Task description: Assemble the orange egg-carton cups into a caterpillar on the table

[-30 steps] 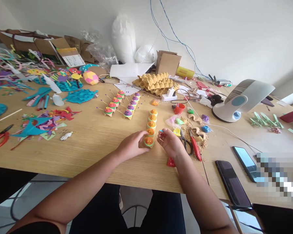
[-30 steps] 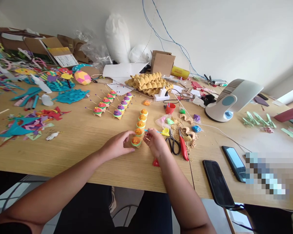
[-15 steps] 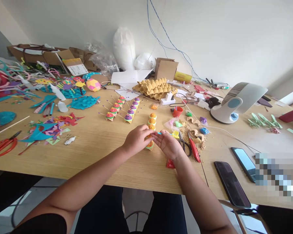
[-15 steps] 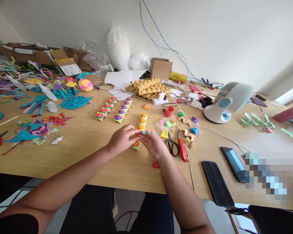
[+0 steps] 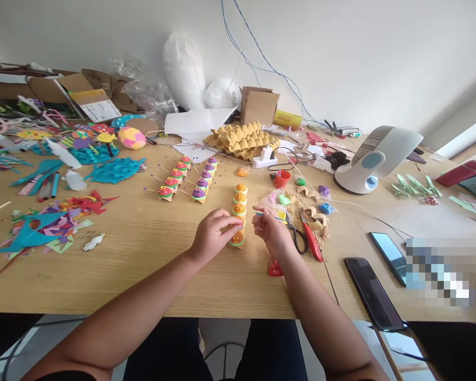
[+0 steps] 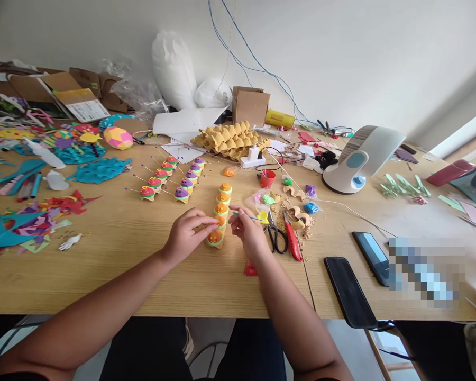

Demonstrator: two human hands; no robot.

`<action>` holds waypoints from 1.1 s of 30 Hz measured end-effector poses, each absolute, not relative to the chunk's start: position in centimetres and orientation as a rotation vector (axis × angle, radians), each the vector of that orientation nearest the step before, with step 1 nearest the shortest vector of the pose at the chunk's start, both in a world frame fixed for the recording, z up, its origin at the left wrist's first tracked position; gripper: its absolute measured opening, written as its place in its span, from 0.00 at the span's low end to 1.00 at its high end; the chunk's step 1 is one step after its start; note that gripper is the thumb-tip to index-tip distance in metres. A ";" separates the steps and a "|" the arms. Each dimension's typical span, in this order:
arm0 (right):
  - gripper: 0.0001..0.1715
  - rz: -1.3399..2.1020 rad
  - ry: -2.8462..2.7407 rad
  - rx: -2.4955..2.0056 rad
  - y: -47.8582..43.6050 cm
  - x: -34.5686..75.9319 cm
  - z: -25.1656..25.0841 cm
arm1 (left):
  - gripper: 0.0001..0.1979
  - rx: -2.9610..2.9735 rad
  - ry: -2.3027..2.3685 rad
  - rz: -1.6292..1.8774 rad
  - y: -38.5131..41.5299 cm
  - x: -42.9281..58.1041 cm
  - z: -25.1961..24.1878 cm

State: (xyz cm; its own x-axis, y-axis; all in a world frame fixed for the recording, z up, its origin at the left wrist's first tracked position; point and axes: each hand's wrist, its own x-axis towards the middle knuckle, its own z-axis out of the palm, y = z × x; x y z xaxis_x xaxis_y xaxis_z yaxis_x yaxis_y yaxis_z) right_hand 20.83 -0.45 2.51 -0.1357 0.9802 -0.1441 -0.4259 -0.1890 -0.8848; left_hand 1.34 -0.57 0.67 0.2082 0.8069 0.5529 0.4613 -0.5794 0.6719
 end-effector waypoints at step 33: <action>0.20 1.785 -1.116 -0.925 -1.0 20.6 1.7 | 0.06 2.614 0.825 1.663 -0.5 0.9 0.7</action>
State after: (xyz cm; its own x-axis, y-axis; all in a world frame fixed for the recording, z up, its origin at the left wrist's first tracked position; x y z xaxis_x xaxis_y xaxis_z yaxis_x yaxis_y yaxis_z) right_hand 20.59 -0.97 1.67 -0.3959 0.9046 -0.1581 -0.2541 -0.2733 -0.9278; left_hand 0.86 -0.52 0.75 0.3301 0.3857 0.8616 0.4523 -0.8657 0.2142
